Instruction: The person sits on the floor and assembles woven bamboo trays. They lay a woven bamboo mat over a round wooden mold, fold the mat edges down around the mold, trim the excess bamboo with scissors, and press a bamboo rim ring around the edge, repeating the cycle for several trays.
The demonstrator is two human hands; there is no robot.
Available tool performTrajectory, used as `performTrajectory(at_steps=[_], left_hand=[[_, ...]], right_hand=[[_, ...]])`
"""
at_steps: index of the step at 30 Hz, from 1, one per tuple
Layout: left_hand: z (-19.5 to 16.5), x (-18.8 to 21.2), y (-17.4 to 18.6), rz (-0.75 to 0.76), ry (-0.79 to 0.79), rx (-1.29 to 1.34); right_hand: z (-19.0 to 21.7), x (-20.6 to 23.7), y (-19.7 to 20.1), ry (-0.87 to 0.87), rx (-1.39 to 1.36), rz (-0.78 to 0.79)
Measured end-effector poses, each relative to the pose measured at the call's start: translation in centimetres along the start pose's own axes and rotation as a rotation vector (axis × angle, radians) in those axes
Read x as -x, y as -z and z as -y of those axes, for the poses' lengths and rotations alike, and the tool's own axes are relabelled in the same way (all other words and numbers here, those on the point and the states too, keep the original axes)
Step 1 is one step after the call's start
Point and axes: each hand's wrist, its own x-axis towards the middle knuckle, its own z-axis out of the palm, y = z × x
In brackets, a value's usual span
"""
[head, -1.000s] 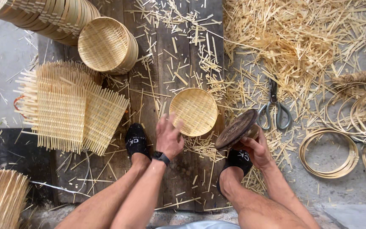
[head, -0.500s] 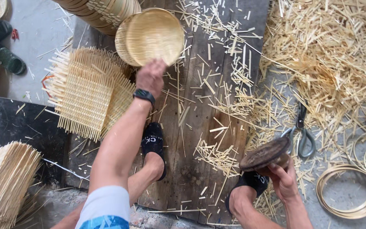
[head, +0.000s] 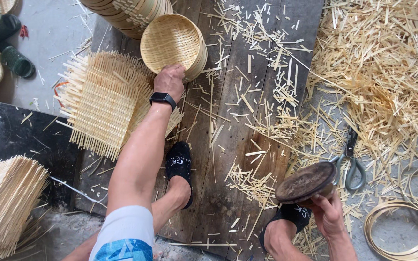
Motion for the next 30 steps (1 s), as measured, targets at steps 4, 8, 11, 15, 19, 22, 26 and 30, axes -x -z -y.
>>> performTrajectory(at_steps=[4,8,11,15,19,22,26,30], left_hand=[[-0.2,2.2,1.7,-0.166,-0.066,-0.01],[-0.9,9.2,4.1,0.238,0.187,-0.154],[-0.2,14.0,5.5,0.51,0.386,-0.385],[2.9,17.3,7.4,0.497,0.398,-0.064],[2.8,18.5,8.6,-0.131,0.209,0.034],[-2.6,19.3,8.5,-0.389,0.09,0.069],[-14.4,22.4,6.3,-0.346,-0.105,0.271],[-21.0,27.7,3.5,-0.052,-0.528,0.387]], right_hand=[[-1.8,-2.8,-1.8,-0.103,-0.091,0.054],[-4.3,-7.0,-5.9,-0.106,-0.053,0.109],[-4.4,-8.1,-8.5,-0.158,0.0,0.09],[-2.2,-5.8,-7.8,-0.278,0.081,-0.038],[-1.0,-3.6,-7.2,-0.13,0.369,-0.097],[-2.3,-3.8,-7.9,-0.022,0.408,0.002],[-3.1,-4.7,-7.6,-0.091,0.508,-0.088],[-1.3,-4.9,-4.9,-0.099,-0.083,-0.005]])
